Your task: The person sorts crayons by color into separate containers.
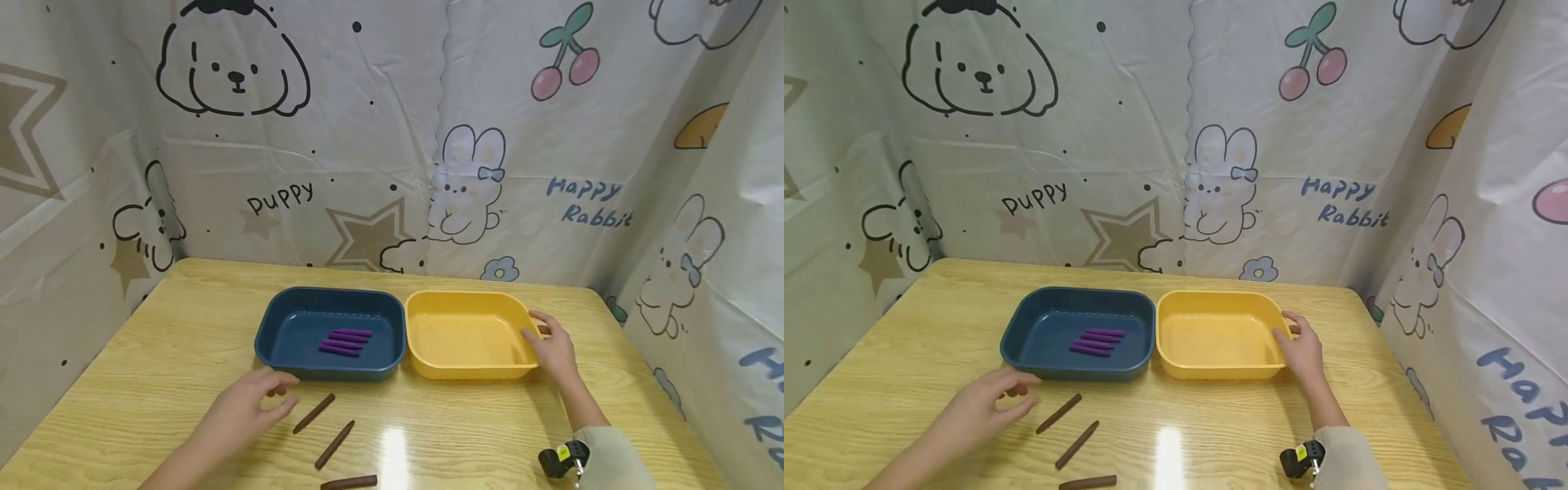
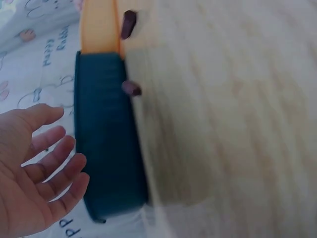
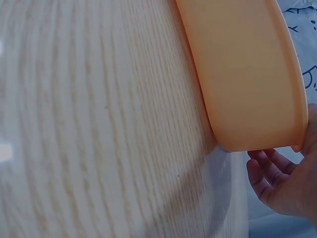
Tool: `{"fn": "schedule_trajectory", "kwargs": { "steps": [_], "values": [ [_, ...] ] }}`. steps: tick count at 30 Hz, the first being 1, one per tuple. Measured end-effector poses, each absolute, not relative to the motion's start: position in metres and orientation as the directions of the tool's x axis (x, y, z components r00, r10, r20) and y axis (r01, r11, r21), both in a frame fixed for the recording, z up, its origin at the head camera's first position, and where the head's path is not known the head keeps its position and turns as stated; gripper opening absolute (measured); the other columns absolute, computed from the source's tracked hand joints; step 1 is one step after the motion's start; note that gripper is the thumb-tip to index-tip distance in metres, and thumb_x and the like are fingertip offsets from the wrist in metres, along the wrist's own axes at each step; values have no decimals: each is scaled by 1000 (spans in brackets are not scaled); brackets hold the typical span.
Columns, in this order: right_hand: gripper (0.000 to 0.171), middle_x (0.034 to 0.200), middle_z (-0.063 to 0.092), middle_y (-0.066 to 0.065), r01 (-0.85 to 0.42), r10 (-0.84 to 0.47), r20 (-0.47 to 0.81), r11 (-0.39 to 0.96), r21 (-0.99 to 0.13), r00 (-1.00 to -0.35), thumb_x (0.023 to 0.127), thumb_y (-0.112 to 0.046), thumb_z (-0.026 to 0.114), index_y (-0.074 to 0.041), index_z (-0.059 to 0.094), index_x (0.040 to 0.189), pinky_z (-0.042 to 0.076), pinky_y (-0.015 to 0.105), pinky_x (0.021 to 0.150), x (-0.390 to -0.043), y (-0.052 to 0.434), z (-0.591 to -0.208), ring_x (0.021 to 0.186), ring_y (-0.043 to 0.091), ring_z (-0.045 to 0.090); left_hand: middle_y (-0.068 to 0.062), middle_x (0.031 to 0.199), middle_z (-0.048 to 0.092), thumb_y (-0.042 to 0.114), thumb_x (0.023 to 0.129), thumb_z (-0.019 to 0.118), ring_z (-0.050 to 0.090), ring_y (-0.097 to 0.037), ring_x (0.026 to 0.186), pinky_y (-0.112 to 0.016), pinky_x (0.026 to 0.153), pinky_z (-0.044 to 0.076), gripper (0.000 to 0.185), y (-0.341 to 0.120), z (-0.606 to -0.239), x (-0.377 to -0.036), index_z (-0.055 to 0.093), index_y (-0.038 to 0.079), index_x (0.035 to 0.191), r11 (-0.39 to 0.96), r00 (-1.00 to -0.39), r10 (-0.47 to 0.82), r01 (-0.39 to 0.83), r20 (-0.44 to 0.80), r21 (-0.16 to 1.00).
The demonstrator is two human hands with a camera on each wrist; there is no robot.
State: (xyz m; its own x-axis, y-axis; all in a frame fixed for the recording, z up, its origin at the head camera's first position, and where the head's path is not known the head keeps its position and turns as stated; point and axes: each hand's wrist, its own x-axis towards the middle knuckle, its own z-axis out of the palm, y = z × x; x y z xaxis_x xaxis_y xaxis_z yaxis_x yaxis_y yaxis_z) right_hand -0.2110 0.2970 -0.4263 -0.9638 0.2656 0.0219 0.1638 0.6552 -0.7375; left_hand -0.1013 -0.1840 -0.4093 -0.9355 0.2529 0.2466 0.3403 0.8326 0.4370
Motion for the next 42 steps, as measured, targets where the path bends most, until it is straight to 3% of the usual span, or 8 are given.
{"fn": "schedule_trajectory", "kwargs": {
  "steps": [12,18,27,31,42],
  "values": [
    [53,124,49,28,171,259,-1,634,-754,-966,92,-23,57,-7,41,140,48,18,64,-210,296,-425,95,29,56,8,80,55,24,78,73,53,-5,71,-23,60,46,23,-167,-428,-112,67,13,97,794,-880,441,474,177,381],
    [53,124,49,28,175,263,-5,625,-760,-965,92,-23,57,-8,41,140,49,19,65,-210,296,-425,95,30,57,8,74,48,22,77,74,39,-3,64,-21,54,35,24,-159,-433,-117,66,12,97,797,-880,463,467,108,384],
    [52,125,48,28,176,263,-11,612,-771,-965,92,-23,57,-8,41,140,50,20,67,-211,297,-428,98,31,57,4,75,52,12,78,71,44,-4,65,-25,57,42,17,-156,-437,-119,68,5,93,808,-890,452,435,58,398],
    [52,125,48,28,176,267,-10,608,-774,-964,92,-22,57,-8,41,140,50,20,67,-212,296,-428,98,31,56,4,71,48,9,78,70,41,-5,62,-23,54,39,11,-155,-437,-121,68,4,87,801,-889,456,434,51,412],
    [52,123,50,28,169,266,-2,608,-776,-964,92,-22,58,-8,41,140,50,20,65,-210,297,-428,93,29,58,5,71,47,8,77,69,41,-2,62,-19,54,38,6,-155,-424,-122,68,8,83,758,-851,517,506,95,412]
  ]
}}
